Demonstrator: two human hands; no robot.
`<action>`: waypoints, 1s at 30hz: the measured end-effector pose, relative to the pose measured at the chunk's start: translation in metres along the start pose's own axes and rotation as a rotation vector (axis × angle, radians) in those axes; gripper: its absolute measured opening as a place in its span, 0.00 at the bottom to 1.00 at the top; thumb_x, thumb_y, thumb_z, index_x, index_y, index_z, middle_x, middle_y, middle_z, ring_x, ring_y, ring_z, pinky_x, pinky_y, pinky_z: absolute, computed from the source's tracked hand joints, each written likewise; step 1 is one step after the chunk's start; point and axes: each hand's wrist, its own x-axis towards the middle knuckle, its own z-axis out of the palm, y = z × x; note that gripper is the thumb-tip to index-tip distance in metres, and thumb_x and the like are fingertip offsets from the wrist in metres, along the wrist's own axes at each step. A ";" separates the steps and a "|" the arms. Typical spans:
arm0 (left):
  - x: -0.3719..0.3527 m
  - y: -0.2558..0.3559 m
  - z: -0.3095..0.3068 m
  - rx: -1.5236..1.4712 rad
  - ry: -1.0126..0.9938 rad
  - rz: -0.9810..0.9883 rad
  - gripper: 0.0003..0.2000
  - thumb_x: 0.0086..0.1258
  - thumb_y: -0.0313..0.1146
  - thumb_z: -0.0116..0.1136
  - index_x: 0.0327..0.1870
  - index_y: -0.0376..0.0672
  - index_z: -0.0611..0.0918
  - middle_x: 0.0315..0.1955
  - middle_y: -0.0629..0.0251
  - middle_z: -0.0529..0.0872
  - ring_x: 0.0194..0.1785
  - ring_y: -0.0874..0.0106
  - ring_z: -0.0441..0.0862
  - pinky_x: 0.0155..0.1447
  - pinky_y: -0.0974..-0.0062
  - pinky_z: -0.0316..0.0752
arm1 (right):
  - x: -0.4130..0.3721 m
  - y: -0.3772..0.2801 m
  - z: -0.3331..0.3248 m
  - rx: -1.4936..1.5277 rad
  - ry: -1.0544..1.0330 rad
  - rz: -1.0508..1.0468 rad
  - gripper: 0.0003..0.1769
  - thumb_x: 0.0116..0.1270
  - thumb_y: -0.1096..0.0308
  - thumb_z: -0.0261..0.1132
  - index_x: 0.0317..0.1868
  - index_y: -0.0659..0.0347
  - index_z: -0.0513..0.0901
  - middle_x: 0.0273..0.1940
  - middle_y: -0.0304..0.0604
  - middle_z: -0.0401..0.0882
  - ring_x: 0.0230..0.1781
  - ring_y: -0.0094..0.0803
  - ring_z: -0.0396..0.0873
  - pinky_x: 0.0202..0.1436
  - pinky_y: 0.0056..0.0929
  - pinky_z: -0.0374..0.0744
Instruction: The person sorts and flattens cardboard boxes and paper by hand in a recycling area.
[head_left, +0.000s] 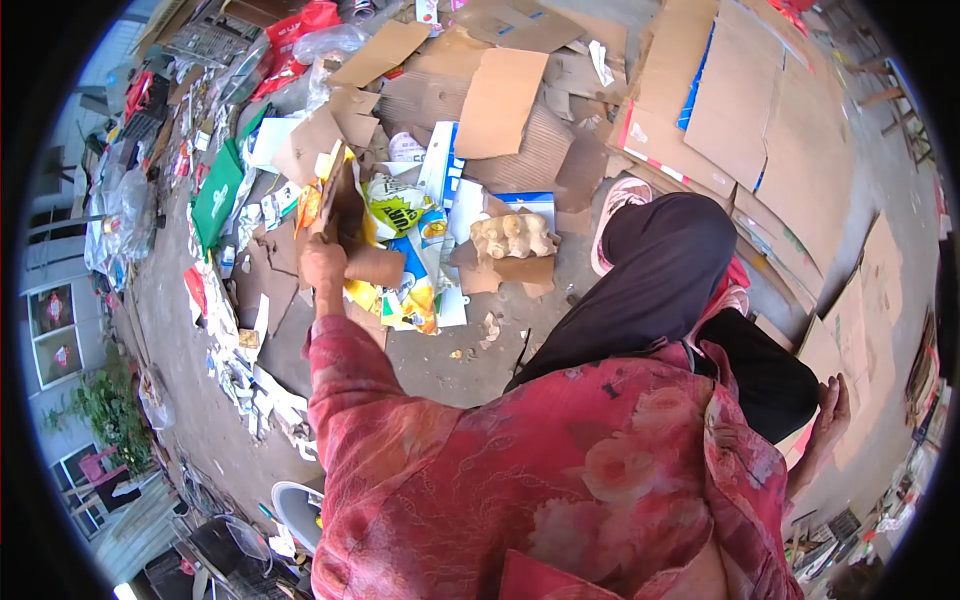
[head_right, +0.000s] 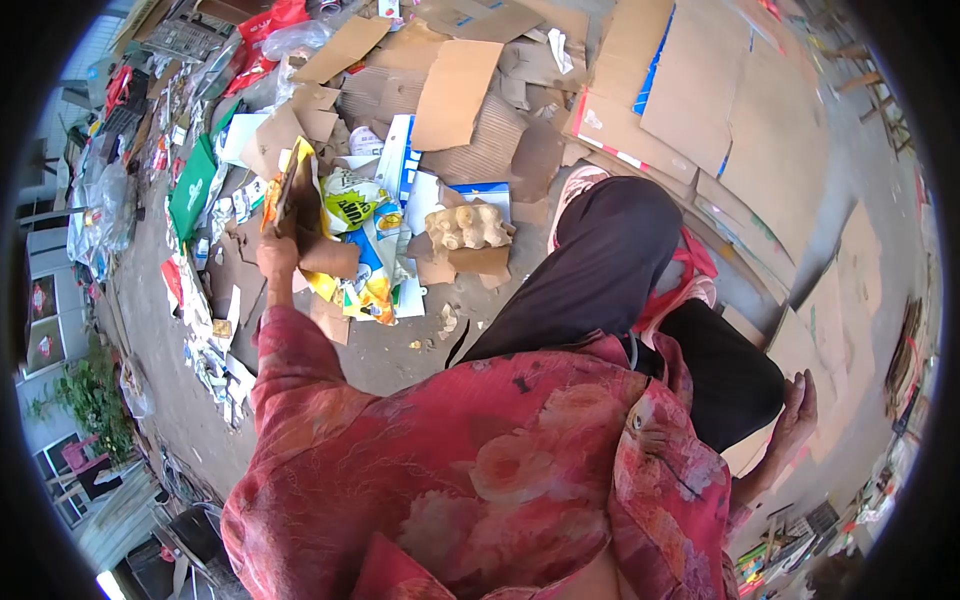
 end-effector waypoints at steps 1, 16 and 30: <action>0.003 -0.004 -0.010 -0.001 0.010 -0.005 0.12 0.52 0.31 0.44 0.36 0.44 0.79 0.33 0.47 0.80 0.40 0.52 0.78 0.44 0.61 0.72 | 0.001 -0.007 0.004 0.017 -0.004 0.003 0.28 0.63 0.53 0.54 0.55 0.68 0.67 0.49 0.56 0.72 0.45 0.35 0.75 0.50 0.27 0.71; -0.031 0.009 -0.019 0.343 0.124 0.597 0.30 0.46 0.35 0.58 0.56 0.54 0.67 0.57 0.58 0.64 0.56 0.56 0.63 0.53 0.57 0.62 | 0.007 -0.012 0.019 0.173 -0.058 -0.003 0.26 0.64 0.56 0.54 0.55 0.68 0.68 0.48 0.52 0.73 0.44 0.33 0.75 0.49 0.26 0.73; -0.012 0.021 0.081 0.603 -0.042 0.729 0.10 0.57 0.34 0.48 0.33 0.50 0.83 0.59 0.68 0.62 0.61 0.61 0.55 0.61 0.57 0.49 | -0.026 -0.029 -0.005 0.025 -0.014 0.056 0.29 0.64 0.52 0.51 0.56 0.68 0.67 0.48 0.53 0.73 0.45 0.36 0.76 0.50 0.29 0.72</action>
